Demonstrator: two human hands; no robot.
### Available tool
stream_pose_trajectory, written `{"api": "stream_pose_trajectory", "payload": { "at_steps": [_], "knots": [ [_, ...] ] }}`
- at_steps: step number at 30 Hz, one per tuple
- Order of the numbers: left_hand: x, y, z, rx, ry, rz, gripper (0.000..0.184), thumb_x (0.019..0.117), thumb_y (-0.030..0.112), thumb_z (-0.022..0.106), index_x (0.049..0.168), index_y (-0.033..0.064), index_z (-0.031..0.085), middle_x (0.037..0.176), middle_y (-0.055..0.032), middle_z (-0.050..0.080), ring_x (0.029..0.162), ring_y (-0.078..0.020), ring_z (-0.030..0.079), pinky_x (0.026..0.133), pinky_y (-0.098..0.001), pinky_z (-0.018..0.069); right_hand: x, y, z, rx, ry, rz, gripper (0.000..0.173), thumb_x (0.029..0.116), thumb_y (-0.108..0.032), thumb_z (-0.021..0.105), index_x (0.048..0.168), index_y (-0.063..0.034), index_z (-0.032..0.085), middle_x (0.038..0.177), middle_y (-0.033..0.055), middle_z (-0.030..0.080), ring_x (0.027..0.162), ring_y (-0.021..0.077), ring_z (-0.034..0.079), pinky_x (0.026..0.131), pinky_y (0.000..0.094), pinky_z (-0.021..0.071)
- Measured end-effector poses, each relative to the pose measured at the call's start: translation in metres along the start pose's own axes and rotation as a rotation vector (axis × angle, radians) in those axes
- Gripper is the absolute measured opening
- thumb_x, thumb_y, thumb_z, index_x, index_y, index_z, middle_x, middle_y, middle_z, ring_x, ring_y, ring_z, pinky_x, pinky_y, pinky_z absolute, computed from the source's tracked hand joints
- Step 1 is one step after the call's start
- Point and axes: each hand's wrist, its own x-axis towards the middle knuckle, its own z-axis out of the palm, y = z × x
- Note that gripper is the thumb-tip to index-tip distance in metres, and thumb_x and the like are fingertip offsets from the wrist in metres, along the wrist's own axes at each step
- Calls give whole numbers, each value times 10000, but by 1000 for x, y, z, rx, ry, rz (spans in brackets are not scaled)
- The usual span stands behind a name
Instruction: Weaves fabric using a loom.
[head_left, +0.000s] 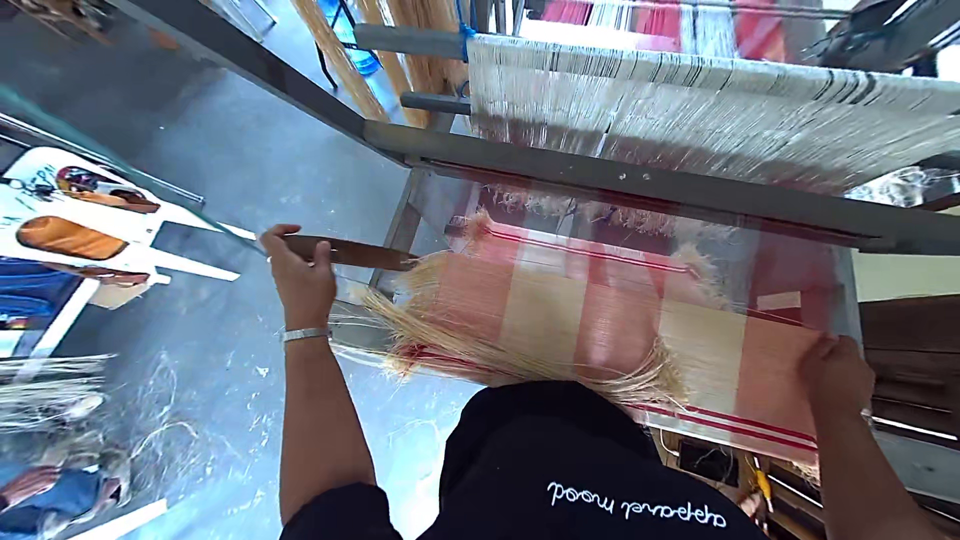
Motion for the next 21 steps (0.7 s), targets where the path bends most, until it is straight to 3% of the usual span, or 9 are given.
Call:
{"api": "stream_pose_trajectory", "payload": {
  "at_steps": [3, 6, 9, 11, 13, 15, 17, 19, 21],
  "knots": [
    [-15, 46, 28, 210, -114, 144, 443, 1051, 143, 529, 1429, -60, 418, 1409, -349, 478, 1240, -497, 559, 1019, -633, 480, 2, -2, 3, -63, -42, 37, 588, 1121, -363, 181, 1385, 28, 532, 1218, 341, 652, 1185, 523, 621, 956, 685, 479],
    [-19, 56, 82, 337, -294, 207, 418, 1035, 75, 520, 1427, -53, 454, 1360, -357, 499, 1149, -525, 606, 937, -627, 534, 1, -7, -1, -81, -92, 30, 570, 1123, -336, 189, 1389, 45, 518, 1237, 354, 638, 1194, 527, 615, 960, 684, 479],
    [-14, 22, 126, 431, -442, 211, 413, 1008, 43, 539, 1412, -26, 480, 1338, -339, 521, 1093, -515, 635, 889, -639, 554, -2, -11, -12, -68, -133, 56, 536, 1121, -316, 233, 1405, 48, 506, 1256, 358, 625, 1206, 530, 604, 972, 691, 473],
    [-9, 1, 118, 438, -392, 161, 425, 1011, 81, 548, 1419, -19, 487, 1337, -360, 520, 1115, -549, 612, 885, -683, 537, 0, -8, -14, -73, -132, 66, 528, 1122, -323, 239, 1408, 29, 509, 1239, 346, 639, 1193, 519, 617, 960, 681, 483],
    [-12, -4, 80, 417, -195, 129, 434, 1070, 194, 468, 1448, -18, 455, 1389, -364, 486, 1203, -553, 565, 953, -685, 497, 8, -4, -19, -112, -188, 43, 527, 1125, -326, 249, 1409, 34, 507, 1264, 349, 626, 1216, 524, 602, 967, 689, 471],
    [-20, 1, 33, 288, 67, 133, 482, 1085, 270, 456, 1441, -54, 425, 1419, -348, 472, 1273, -488, 539, 1042, -610, 466, 14, -15, -45, -82, -276, 41, 505, 1108, -313, 386, 1401, 74, 524, 1383, 397, 525, 1328, 577, 475, 1031, 765, 363],
    [-39, 27, -2, 60, 301, 144, 518, 1061, 255, 522, 1422, -89, 383, 1389, -309, 489, 1174, -332, 600, 972, -436, 527, 13, -51, -88, 10, -270, -28, 549, 1029, -283, 596, 1428, 84, 509, 1438, 443, 431, 1360, 639, 374, 1038, 816, 298],
    [-60, 52, -12, -208, 395, 161, 540, 1035, 214, 570, 1417, -84, 333, 1338, -211, 484, 1076, -168, 586, 894, -306, 529, 5, -112, -124, 112, -138, -303, 515, 1050, -269, 561, 1423, 83, 515, 1411, 407, 491, 1340, 588, 448, 1077, 737, 356],
    [-84, 56, 4, -448, 272, 85, 586, 1025, 246, 602, 1466, 12, 295, 1316, -87, 504, 1053, -87, 618, 881, -319, 578, -4, -183, -139, 260, -9, -607, 487, 1091, -253, 476, 1439, 87, 498, 1437, 358, 505, 1366, 523, 469, 1134, 655, 373]
  ]
}}
